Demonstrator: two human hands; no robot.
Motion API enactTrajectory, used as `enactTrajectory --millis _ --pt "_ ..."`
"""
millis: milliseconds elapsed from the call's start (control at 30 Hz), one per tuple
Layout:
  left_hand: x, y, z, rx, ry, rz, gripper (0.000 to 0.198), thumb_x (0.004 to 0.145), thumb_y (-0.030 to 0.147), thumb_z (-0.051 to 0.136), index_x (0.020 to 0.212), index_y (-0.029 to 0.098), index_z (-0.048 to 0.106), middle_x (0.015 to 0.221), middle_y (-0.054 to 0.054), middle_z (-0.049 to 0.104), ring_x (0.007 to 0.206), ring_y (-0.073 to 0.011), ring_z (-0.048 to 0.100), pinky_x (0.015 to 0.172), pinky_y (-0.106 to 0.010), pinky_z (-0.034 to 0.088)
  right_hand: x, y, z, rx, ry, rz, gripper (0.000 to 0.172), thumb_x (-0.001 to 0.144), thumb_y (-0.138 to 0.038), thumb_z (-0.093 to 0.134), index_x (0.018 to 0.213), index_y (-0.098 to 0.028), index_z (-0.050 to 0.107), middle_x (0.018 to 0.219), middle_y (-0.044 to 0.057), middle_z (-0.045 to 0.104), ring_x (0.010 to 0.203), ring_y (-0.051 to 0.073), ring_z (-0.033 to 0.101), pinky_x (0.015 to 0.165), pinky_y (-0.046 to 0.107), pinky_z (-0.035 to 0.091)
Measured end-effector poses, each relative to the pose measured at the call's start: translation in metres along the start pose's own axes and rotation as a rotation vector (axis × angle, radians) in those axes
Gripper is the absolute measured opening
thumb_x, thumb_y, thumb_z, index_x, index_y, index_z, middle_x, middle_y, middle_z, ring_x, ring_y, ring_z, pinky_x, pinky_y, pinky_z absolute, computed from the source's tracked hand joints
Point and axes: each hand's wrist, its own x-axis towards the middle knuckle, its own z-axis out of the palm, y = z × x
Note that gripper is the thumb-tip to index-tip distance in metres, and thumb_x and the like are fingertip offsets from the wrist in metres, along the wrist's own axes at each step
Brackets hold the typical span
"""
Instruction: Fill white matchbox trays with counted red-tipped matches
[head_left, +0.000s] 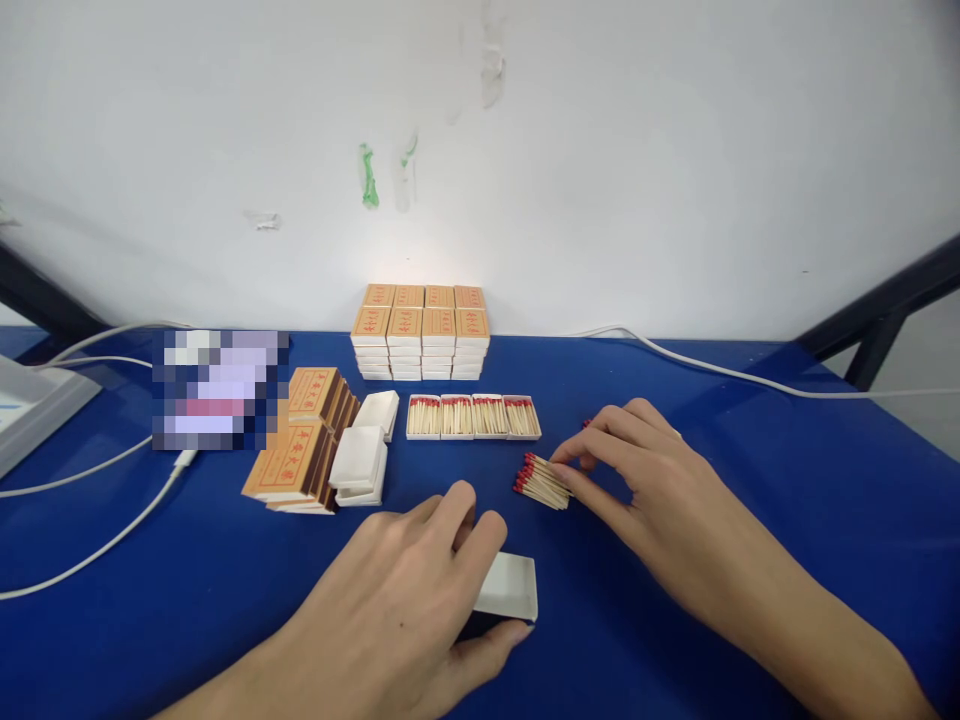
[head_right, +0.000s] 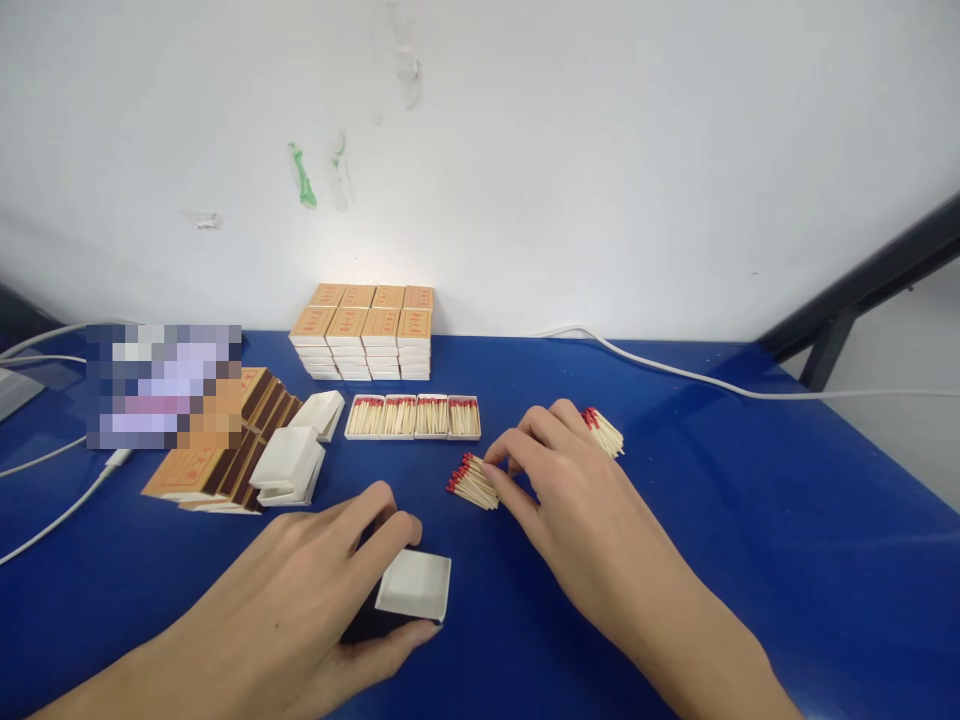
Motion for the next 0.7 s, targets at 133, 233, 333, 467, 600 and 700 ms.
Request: enactTrajectory --millis 133,233,333,467,600,700 --pt "-0.0007 0.0001 0.0003 0.003 0.007 0.003 0.039 0.092 0.032 0.091 0.111 0.026 0.058 0.104 0.000 0.061 0.079 -0.0262 0.072 0.055 -0.040 0.046 -0.0025 -0.0042 0.0021 0.035 -0.001 0.086 0.027 0.116 -0.053 0.065 0.115 -0.028 0.076 0.119 0.008 0.074 0.110 0.030 0.065 0.098 0.050 0.055" --pt "-0.0009 0.0007 -0.0006 0.008 0.016 0.008 0.039 0.091 0.033 0.092 0.110 0.025 0.059 0.105 -0.001 0.062 0.079 -0.0265 0.073 0.055 -0.040 0.048 -0.0044 -0.0067 0.0052 0.091 -0.051 0.105 0.032 0.108 -0.058 0.076 0.118 -0.028 0.073 0.125 0.008 0.073 0.111 0.030 0.069 0.097 0.049 0.058" --pt "-0.0011 0.0008 -0.0014 0.014 0.016 0.013 0.040 0.090 0.032 0.093 0.110 0.024 0.059 0.105 -0.001 0.062 0.079 -0.0268 0.073 0.055 -0.040 0.049 -0.0055 -0.0070 0.0079 0.130 -0.093 0.098 0.027 0.108 -0.051 0.079 0.120 -0.028 0.070 0.128 0.009 0.072 0.111 0.029 0.071 0.095 0.047 0.061" --pt "-0.0006 0.0002 -0.0014 0.015 0.008 0.005 0.040 0.090 0.031 0.093 0.111 0.025 0.059 0.105 -0.001 0.062 0.080 -0.0276 0.073 0.055 -0.041 0.051 -0.0063 -0.0061 0.0092 0.191 -0.121 0.093 0.018 0.115 -0.047 0.068 0.122 -0.030 0.069 0.128 0.006 0.072 0.112 0.026 0.072 0.097 0.043 0.062" --pt "0.0002 0.0006 -0.0022 0.007 0.003 0.002 0.040 0.089 0.030 0.093 0.109 0.025 0.059 0.104 -0.001 0.062 0.077 -0.0273 0.072 0.054 -0.041 0.050 -0.0065 -0.0071 0.0090 0.207 -0.128 0.094 0.020 0.117 -0.048 0.065 0.123 -0.030 0.069 0.129 0.006 0.071 0.113 0.026 0.072 0.099 0.043 0.062" --pt "0.0001 0.0012 -0.0023 0.006 0.007 0.002 0.039 0.090 0.030 0.093 0.110 0.025 0.060 0.104 -0.001 0.062 0.078 -0.0278 0.073 0.055 -0.041 0.051 -0.0061 -0.0077 0.0083 0.201 -0.140 0.101 0.020 0.116 -0.049 0.066 0.125 -0.030 0.069 0.131 0.006 0.071 0.114 0.025 0.072 0.100 0.043 0.062"
